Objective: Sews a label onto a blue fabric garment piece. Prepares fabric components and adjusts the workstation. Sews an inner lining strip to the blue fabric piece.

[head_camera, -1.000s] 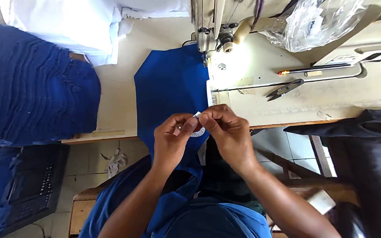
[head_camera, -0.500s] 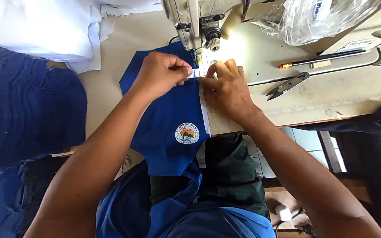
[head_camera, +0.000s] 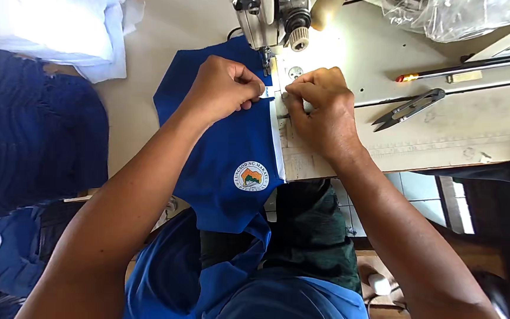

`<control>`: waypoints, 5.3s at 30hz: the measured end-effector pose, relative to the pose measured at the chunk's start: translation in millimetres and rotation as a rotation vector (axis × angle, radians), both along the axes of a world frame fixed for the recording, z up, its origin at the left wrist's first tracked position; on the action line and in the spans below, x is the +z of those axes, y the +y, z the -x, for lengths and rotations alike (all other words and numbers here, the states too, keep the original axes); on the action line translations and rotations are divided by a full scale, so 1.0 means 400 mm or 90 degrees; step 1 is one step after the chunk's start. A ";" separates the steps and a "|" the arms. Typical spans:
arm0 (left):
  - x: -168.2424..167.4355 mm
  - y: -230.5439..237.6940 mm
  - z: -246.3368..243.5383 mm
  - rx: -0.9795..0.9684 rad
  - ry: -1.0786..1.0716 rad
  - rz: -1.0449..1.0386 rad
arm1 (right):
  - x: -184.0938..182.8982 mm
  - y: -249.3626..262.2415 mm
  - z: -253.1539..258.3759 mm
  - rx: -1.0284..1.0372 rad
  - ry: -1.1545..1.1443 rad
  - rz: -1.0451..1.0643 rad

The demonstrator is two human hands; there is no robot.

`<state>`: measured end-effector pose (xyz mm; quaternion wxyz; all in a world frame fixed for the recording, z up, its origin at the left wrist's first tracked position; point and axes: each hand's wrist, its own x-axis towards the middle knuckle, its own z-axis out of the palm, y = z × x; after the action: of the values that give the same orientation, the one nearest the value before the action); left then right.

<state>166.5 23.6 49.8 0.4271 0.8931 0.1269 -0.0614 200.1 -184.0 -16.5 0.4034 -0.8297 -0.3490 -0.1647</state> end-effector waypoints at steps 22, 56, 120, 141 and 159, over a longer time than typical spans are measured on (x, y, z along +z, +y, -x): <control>-0.002 0.005 -0.005 -0.018 -0.015 -0.029 | 0.010 0.015 0.007 0.035 -0.086 0.191; -0.141 0.038 0.018 -0.186 -0.485 -0.354 | 0.010 0.012 -0.049 0.086 -0.103 0.158; -0.206 -0.134 0.477 -0.114 -0.483 -0.330 | -0.030 -0.049 0.457 -0.056 0.775 -0.510; -0.210 -0.162 0.475 -0.150 -0.500 -0.362 | -0.042 -0.063 0.457 -0.023 0.844 -0.494; -0.216 -0.162 0.463 -0.149 -0.557 -0.321 | -0.036 -0.102 0.472 0.105 0.769 -0.460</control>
<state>-18.7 -41.1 -36.7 0.2022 0.9185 -0.1534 0.3031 11.3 -224.8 -30.9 0.7875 -0.5612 -0.0495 0.2498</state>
